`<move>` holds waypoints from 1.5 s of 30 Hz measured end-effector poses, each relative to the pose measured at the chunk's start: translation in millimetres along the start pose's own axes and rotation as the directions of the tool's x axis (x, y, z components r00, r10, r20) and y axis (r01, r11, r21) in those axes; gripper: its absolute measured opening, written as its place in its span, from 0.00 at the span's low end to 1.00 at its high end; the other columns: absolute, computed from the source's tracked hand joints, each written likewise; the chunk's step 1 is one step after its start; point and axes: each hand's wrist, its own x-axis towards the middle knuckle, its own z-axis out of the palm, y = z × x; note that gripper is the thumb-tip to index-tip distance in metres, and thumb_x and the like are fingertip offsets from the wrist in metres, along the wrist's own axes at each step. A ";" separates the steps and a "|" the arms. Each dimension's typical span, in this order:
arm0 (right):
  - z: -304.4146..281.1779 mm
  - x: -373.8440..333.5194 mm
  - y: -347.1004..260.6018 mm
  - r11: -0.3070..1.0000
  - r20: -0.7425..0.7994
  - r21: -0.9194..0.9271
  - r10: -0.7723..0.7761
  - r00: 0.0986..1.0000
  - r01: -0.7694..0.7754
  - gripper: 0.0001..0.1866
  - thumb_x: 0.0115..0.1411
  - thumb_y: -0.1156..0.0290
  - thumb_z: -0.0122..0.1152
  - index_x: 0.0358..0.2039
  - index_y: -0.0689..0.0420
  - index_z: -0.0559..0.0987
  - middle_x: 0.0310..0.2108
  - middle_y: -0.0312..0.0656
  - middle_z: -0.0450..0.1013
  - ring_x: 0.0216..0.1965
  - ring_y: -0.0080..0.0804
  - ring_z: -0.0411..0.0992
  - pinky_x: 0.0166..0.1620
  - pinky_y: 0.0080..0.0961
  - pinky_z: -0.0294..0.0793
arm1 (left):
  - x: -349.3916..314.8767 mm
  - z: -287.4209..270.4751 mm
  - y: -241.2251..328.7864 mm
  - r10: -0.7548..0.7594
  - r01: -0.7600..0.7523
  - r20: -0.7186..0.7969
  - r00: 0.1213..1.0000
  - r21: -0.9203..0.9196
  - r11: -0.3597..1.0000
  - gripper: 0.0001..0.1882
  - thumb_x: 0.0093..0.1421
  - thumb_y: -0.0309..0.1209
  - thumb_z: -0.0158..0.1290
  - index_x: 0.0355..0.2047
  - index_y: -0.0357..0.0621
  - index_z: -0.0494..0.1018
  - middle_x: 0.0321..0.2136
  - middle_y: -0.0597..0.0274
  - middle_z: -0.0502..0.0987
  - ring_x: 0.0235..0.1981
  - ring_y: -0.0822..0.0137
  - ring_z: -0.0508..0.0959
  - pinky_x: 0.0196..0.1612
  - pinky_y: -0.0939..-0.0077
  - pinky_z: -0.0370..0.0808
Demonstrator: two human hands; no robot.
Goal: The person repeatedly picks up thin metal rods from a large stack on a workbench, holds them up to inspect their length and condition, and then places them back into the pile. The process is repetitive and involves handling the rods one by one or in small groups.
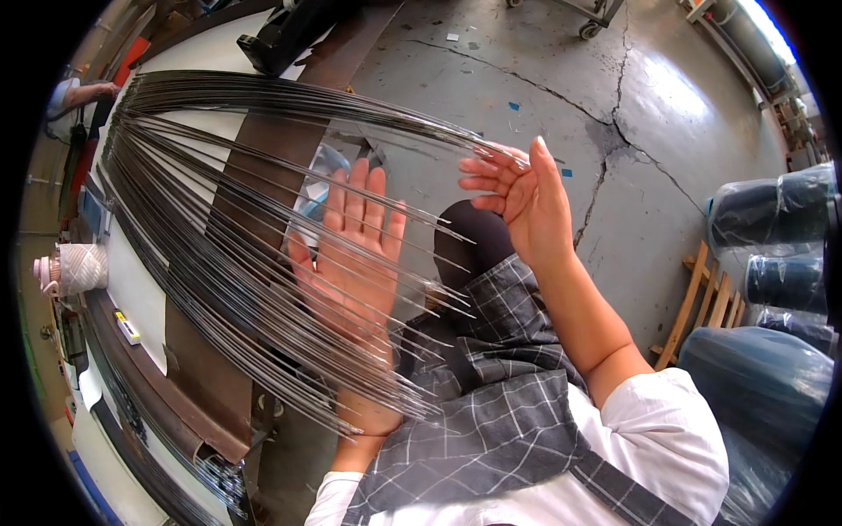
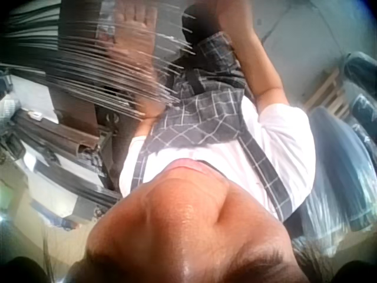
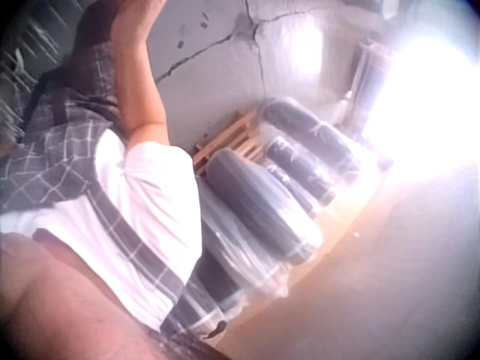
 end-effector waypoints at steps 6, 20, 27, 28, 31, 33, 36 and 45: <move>13.4 17.9 -13.2 0.992 0.013 -0.078 0.098 0.995 -0.097 0.26 0.63 0.52 0.40 0.41 0.65 0.73 0.34 0.51 0.75 0.33 0.34 0.75 0.33 0.21 0.74 | 20.8 -4.3 -6.5 -0.028 0.027 -0.009 1.000 -0.016 0.999 0.40 0.59 0.50 0.42 0.62 0.38 0.43 0.64 0.52 0.44 0.65 0.57 0.42 0.64 0.50 0.41; 24.9 -0.4 -14.4 0.970 0.127 -0.238 0.079 0.989 -0.047 0.11 0.58 0.66 0.55 0.32 0.62 0.77 0.25 0.42 0.76 0.25 0.24 0.74 0.29 0.16 0.73 | 21.6 14.5 -7.0 0.013 -0.013 0.017 1.000 -0.047 0.999 0.34 0.61 0.44 0.41 0.61 0.38 0.46 0.62 0.51 0.49 0.65 0.56 0.45 0.64 0.48 0.41; 0.8 3.4 -14.6 0.945 0.078 -0.302 0.155 0.985 -0.125 0.31 0.64 0.49 0.33 0.38 0.65 0.76 0.31 0.47 0.76 0.32 0.30 0.75 0.36 0.21 0.72 | 11.2 1.5 2.2 0.035 -0.035 0.022 0.999 -0.028 0.999 0.34 0.61 0.45 0.40 0.61 0.38 0.47 0.62 0.54 0.51 0.64 0.56 0.48 0.64 0.50 0.43; -2.0 6.5 -14.9 0.953 0.033 -0.277 0.134 0.990 -0.120 0.31 0.63 0.49 0.33 0.39 0.65 0.75 0.32 0.47 0.75 0.33 0.30 0.75 0.36 0.21 0.72 | 11.7 0.5 2.7 0.035 -0.035 0.018 0.999 -0.009 0.999 0.35 0.60 0.46 0.40 0.61 0.38 0.47 0.62 0.54 0.51 0.64 0.57 0.48 0.64 0.50 0.43; -3.4 24.3 -21.8 0.944 0.048 -0.314 0.118 0.992 -0.097 0.27 0.63 0.52 0.38 0.40 0.65 0.74 0.34 0.47 0.75 0.35 0.30 0.74 0.37 0.21 0.72 | 18.6 4.0 -1.4 0.070 -0.063 -0.110 0.991 0.072 0.995 0.36 0.59 0.47 0.40 0.61 0.36 0.48 0.62 0.52 0.50 0.64 0.57 0.49 0.63 0.52 0.45; 3.8 44.8 -31.0 0.911 0.172 -0.407 0.152 0.973 -0.071 0.24 0.63 0.54 0.41 0.40 0.65 0.75 0.35 0.47 0.75 0.35 0.30 0.75 0.37 0.21 0.72 | 24.9 -1.0 0.0 0.049 -0.041 -0.056 0.997 0.137 0.990 0.36 0.59 0.48 0.41 0.61 0.37 0.49 0.62 0.53 0.51 0.64 0.58 0.49 0.64 0.54 0.46; 26.3 76.8 -38.8 0.861 0.290 -0.471 0.356 0.888 -0.191 0.21 0.61 0.56 0.49 0.37 0.65 0.75 0.30 0.45 0.76 0.30 0.28 0.75 0.31 0.19 0.74 | 34.2 -5.4 1.9 0.031 -0.028 -0.023 0.999 0.130 0.991 0.37 0.58 0.48 0.42 0.60 0.36 0.50 0.62 0.54 0.50 0.65 0.59 0.47 0.64 0.56 0.45; 99.6 56.9 -52.4 0.734 0.516 -0.638 0.632 0.578 -0.234 0.14 0.58 0.63 0.54 0.31 0.63 0.76 0.21 0.39 0.73 0.22 0.19 0.72 0.26 0.16 0.71 | 22.6 12.1 7.4 0.081 -0.074 -0.031 0.996 0.183 0.980 0.33 0.60 0.49 0.38 0.59 0.41 0.54 0.60 0.55 0.57 0.62 0.60 0.54 0.63 0.58 0.53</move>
